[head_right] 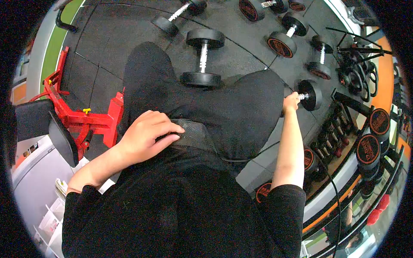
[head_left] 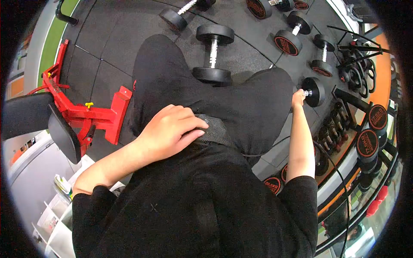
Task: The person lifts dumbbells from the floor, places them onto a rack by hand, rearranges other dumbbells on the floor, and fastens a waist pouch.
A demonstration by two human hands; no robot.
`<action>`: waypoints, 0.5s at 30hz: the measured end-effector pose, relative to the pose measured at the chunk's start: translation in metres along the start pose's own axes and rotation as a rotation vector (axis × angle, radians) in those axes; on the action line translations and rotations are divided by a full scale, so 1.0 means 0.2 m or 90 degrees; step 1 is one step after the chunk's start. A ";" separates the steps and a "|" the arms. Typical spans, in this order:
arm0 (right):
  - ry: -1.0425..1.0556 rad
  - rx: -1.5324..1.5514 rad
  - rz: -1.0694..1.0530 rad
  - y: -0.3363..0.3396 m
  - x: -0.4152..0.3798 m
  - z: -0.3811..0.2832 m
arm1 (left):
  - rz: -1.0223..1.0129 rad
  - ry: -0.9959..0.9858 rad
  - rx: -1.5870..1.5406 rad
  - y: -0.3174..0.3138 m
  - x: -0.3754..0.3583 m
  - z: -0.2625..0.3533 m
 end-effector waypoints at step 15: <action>0.184 -0.175 0.061 -0.07 0.14 0.02 | -0.065 -0.065 0.081 -0.05 0.04 0.07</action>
Point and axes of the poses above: each hand's wrist, its own x-axis towards the middle knuckle, its own y-axis out of the back of the hand, z = x × y, the point moved 9 cm from there along x, towards the middle knuckle, and after that the axes turned 1 degree about -y, right-handed, at the moved point
